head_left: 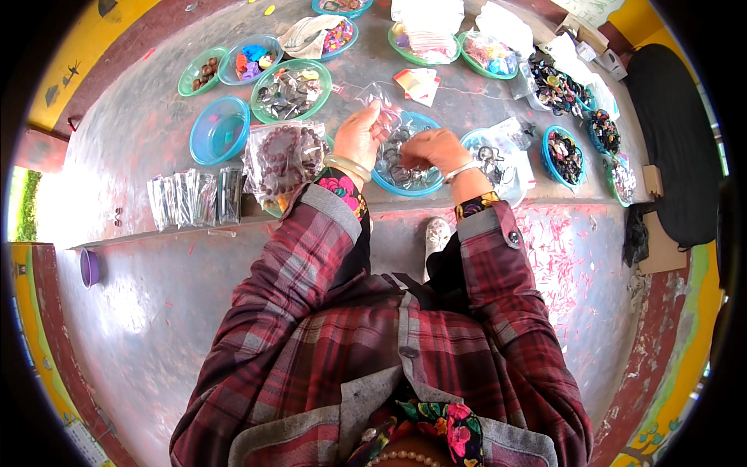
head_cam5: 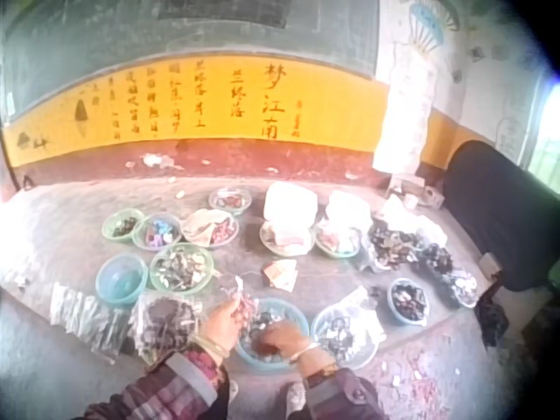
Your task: The person sits on the floor and sorts small hair accessories, such as hair ties and clips, from a blue bowl into clear plastic bags. They handle the items one by one, placing them into the bags and occasionally adjusting the bags on the floor.
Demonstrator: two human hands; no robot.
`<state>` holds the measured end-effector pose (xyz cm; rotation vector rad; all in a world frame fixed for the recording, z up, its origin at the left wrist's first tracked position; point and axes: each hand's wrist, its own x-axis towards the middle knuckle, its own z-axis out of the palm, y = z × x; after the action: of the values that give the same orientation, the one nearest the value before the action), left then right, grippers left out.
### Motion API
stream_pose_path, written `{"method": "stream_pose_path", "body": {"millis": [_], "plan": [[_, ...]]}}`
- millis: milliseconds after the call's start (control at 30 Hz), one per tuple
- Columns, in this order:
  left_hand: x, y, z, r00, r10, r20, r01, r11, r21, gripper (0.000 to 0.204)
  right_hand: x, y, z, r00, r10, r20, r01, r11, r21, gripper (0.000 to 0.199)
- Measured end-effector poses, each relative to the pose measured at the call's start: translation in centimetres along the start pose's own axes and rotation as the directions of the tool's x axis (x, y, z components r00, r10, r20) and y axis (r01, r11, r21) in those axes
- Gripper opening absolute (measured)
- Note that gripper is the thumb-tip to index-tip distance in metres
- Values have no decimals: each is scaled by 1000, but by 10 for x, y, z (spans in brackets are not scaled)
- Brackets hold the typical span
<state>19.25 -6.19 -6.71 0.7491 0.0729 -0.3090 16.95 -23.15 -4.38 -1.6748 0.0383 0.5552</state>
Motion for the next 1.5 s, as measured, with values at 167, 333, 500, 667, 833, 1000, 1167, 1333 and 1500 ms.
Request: {"method": "stream_pose_path", "body": {"millis": [167,333,500,667,833,1000,1167,1333,1500], "plan": [[-3,-5,4,992,-119,45,107,973,202,22,-3,-4,-9,982,-127,-139,155,964,216,21],[1,-9,-1,985,-163,49,153,975,159,22,-6,0,-7,978,-82,-193,106,987,122,17],[4,-4,-11,977,-134,-169,149,986,79,25,-19,-10,-55,955,-53,-291,56,998,0,20],[5,-3,-12,969,-162,-185,158,987,-33,23,-29,19,-126,868,59,-492,64,971,229,14],[4,-5,-11,976,-148,-160,140,988,-57,23,-11,83,-187,778,317,-542,-18,874,485,11],[1,-3,-3,965,-156,-209,153,988,-31,22,7,122,-192,707,404,-580,33,801,598,16],[1,-4,-6,964,-156,-216,153,988,-27,22,7,132,-179,690,464,-556,43,740,671,17],[4,-4,-7,965,-65,-255,53,997,-57,26,34,92,-180,770,378,-514,-75,854,515,16],[6,-6,-11,931,16,-364,-29,999,-33,18,68,40,-117,899,265,-349,-268,963,42,21]]}}
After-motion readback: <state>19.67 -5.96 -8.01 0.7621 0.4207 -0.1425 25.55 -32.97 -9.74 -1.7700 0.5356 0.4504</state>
